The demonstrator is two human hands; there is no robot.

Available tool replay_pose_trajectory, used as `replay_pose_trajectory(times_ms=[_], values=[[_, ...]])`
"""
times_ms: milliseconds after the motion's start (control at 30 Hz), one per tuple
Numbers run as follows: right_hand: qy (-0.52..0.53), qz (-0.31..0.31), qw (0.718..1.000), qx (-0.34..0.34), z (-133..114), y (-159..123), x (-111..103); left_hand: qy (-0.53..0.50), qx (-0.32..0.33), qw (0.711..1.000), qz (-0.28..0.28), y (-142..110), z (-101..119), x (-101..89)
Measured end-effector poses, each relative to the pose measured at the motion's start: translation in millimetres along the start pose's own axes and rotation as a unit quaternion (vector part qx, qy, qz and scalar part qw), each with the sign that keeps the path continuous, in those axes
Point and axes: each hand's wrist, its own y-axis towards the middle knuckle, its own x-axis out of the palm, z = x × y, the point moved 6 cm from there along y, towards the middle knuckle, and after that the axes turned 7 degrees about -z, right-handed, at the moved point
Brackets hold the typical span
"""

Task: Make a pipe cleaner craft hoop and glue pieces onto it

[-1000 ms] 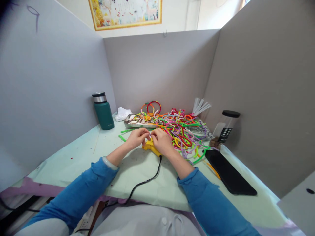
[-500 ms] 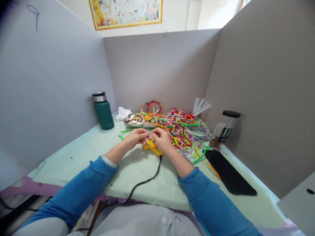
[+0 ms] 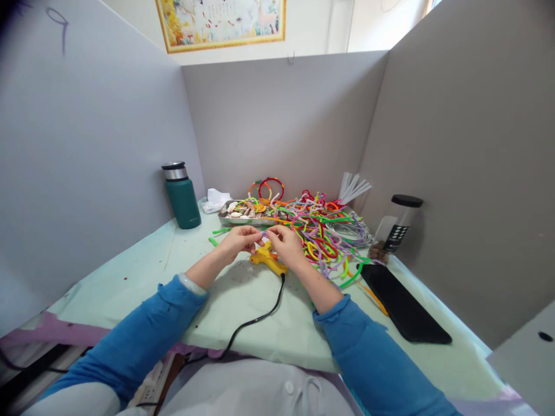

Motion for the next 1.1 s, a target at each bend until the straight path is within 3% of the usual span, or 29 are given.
replay_pose_trajectory(times_ms=[267,600,833,1100], values=[[-0.145,-0.004,0.986,-0.088,-10,-4,0,0.144,0.047,0.988,0.012,8,-6,-3.2],[-0.162,-0.036,0.981,-0.101,-18,-5,4,0.092,0.035,0.995,0.011,4,-2,-1.6],[-0.093,-0.008,0.992,-0.083,-15,-6,4,-0.078,-0.046,0.995,-0.037,-3,-6,1.4],[0.128,-0.031,0.991,-0.032,-12,-7,8,-0.220,-0.099,0.960,-0.141,-6,-7,11.2]])
